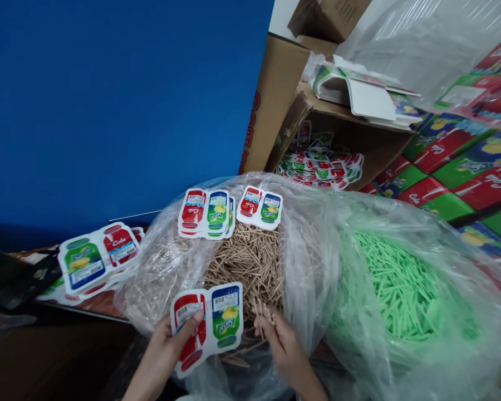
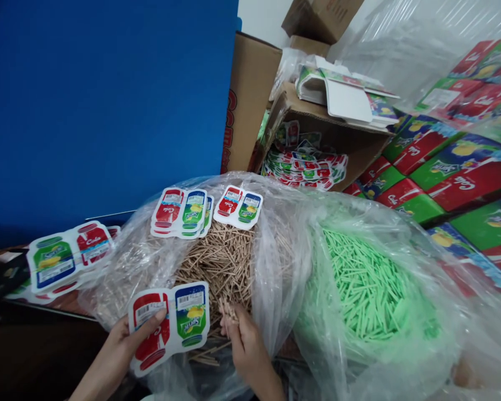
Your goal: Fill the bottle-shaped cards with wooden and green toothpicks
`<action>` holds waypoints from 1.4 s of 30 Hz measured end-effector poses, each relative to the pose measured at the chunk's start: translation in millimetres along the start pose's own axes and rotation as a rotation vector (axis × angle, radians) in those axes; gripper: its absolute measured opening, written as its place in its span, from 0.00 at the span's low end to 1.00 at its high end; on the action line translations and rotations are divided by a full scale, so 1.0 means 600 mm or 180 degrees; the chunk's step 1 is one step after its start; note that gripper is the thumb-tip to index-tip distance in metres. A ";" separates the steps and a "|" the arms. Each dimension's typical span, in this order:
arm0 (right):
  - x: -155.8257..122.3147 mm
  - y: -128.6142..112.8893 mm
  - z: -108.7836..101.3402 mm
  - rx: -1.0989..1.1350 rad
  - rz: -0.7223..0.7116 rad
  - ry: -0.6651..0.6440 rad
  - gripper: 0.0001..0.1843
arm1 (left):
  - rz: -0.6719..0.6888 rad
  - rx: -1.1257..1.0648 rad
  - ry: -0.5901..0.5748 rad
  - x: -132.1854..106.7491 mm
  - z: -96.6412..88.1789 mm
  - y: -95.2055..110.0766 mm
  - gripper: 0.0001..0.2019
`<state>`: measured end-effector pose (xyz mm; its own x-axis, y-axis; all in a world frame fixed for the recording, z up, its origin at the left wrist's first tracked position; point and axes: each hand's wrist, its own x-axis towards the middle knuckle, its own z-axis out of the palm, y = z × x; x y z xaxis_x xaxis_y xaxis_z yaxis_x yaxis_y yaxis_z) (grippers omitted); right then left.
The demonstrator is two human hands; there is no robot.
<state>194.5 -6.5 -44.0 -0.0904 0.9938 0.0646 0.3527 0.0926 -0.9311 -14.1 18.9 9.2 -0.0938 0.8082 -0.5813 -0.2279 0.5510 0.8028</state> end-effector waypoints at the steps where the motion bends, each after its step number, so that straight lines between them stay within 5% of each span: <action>1: -0.002 0.001 0.001 -0.0061 -0.0047 -0.0008 0.13 | -0.0006 0.0016 -0.0012 -0.001 0.000 0.000 0.17; 12: -0.006 0.012 0.003 -0.0264 -0.0509 0.0283 0.11 | -0.0076 -0.0133 0.0029 0.014 -0.012 -0.024 0.18; 20: -0.005 0.013 0.010 -0.0237 -0.0689 -0.0056 0.13 | -0.0177 -0.0301 -0.0269 0.002 0.003 -0.023 0.17; 32: -0.015 0.016 0.014 -0.0238 -0.0697 0.0169 0.11 | -0.0148 -0.0099 -0.1005 0.010 -0.001 -0.009 0.18; 42: -0.024 0.020 0.029 -0.0044 -0.0611 0.0383 0.10 | -0.0080 0.0161 -0.0827 0.003 0.018 -0.009 0.16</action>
<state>183.7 -20.5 -62.5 -0.0457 0.9580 0.2832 0.3524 0.2808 -0.8927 -2.5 19.7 5.4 0.1647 0.8168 -0.5529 -0.1777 0.5759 0.7979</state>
